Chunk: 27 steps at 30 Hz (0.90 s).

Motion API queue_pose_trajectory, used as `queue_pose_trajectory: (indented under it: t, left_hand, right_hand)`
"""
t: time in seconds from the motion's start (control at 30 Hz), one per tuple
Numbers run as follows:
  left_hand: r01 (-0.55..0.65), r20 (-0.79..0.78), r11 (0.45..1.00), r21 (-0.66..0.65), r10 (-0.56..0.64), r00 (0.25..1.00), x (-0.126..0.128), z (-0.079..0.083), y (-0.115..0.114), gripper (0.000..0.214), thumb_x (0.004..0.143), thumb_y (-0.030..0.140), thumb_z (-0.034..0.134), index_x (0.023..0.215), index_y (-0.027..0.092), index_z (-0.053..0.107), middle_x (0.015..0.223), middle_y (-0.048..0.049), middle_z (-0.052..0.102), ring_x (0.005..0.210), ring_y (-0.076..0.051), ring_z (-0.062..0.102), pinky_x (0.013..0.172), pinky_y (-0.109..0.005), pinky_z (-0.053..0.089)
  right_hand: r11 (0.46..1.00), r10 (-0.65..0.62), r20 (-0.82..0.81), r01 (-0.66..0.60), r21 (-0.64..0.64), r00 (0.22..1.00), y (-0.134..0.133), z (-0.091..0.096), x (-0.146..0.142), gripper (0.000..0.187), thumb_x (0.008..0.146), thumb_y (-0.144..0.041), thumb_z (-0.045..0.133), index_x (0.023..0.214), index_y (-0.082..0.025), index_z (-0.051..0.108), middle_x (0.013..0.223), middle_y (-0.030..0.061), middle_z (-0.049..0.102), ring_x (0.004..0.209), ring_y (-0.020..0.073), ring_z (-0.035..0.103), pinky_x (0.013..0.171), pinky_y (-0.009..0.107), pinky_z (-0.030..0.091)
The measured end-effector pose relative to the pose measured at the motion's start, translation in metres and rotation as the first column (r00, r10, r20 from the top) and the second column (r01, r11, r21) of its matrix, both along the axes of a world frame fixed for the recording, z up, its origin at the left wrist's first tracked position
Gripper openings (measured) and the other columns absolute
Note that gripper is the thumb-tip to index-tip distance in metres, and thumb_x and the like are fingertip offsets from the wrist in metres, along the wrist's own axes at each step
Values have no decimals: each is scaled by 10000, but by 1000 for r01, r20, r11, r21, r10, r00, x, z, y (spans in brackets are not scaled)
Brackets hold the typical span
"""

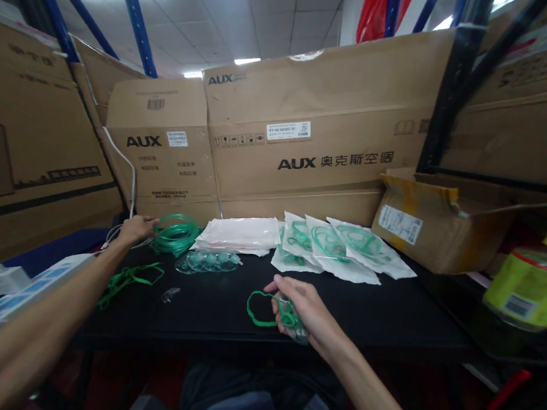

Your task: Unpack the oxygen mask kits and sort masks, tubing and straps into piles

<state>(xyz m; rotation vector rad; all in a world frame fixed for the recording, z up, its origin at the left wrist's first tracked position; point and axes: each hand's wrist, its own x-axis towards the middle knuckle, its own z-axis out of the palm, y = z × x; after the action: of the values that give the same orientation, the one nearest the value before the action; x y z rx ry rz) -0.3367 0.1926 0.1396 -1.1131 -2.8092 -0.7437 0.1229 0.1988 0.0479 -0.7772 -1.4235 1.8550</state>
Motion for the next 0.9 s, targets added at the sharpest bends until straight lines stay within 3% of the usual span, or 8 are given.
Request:
queue_pose_trajectory:
  t: [0.2,0.37,0.43,0.47,0.53,0.6,0.73,0.9]
  left_hand:
    - [36,-108,973,227,-11,994,38,11,-7,319,974,328,584,1202,127,680,1178,-158,713,1140,-315,657,1003,-500,494]
    - [351,-247,840,414,-268,931,142,6,-27,429,1026,386,399,1255,152,675,1262,-121,709,1123,-270,663,1023,-389,474]
    - [552,-264,751,362,-485,834,195,-9,-41,341,985,453,510,1096,232,744,1141,-37,756,1040,-216,685,957,-299,509]
    - [675,-264,669,310,-622,737,220,-18,-48,292,968,457,555,1049,260,754,1106,-11,759,1017,-198,686,944,-276,512]
    - [896,-205,380,229,-881,427,257,-38,-59,288,986,384,559,1215,264,685,1220,-42,700,1119,-206,642,1008,-307,481]
    - [922,-118,287,260,-938,326,274,-58,-65,306,1007,319,528,1296,286,620,1249,-42,662,1081,-189,640,991,-308,481]
    - [842,89,358,403,-931,354,265,-80,-58,247,990,270,544,1230,249,600,1018,-18,699,803,-154,643,820,-275,508]
    - [792,201,422,442,-907,370,253,-86,-48,162,924,269,646,1077,226,676,922,-2,675,748,-146,595,702,-240,461]
  right_hand:
    - [997,-54,-22,53,-53,998,-1,3,-3,491,865,-641,647,942,-160,714,639,-2,615,442,91,568,379,163,393]
    - [983,-92,-87,77,-169,992,-2,10,-6,542,978,-640,438,1005,-159,686,631,19,628,442,107,589,400,174,411]
    - [979,-97,-126,72,-192,987,-2,11,-11,522,1003,-615,392,1002,-166,658,624,16,626,434,112,588,405,184,416]
    - [977,-102,-140,73,-199,985,-2,11,-14,494,1009,-598,388,995,-174,641,616,9,622,427,115,585,403,187,417]
    - [974,-116,-150,82,-213,982,-2,10,-22,427,1013,-567,401,984,-192,603,599,-9,608,411,118,576,397,191,419]
    - [970,-132,-150,96,-223,980,-1,10,-31,384,1006,-560,421,992,-208,572,598,-20,602,410,123,574,384,189,416]
    - [966,-149,-159,109,-234,976,3,9,-45,454,934,-664,488,1018,-221,536,628,-34,583,428,140,573,338,191,385]
    - [977,-177,-236,140,-163,955,5,-7,-50,560,793,-711,671,1053,-241,515,730,-46,581,479,112,545,359,200,426]
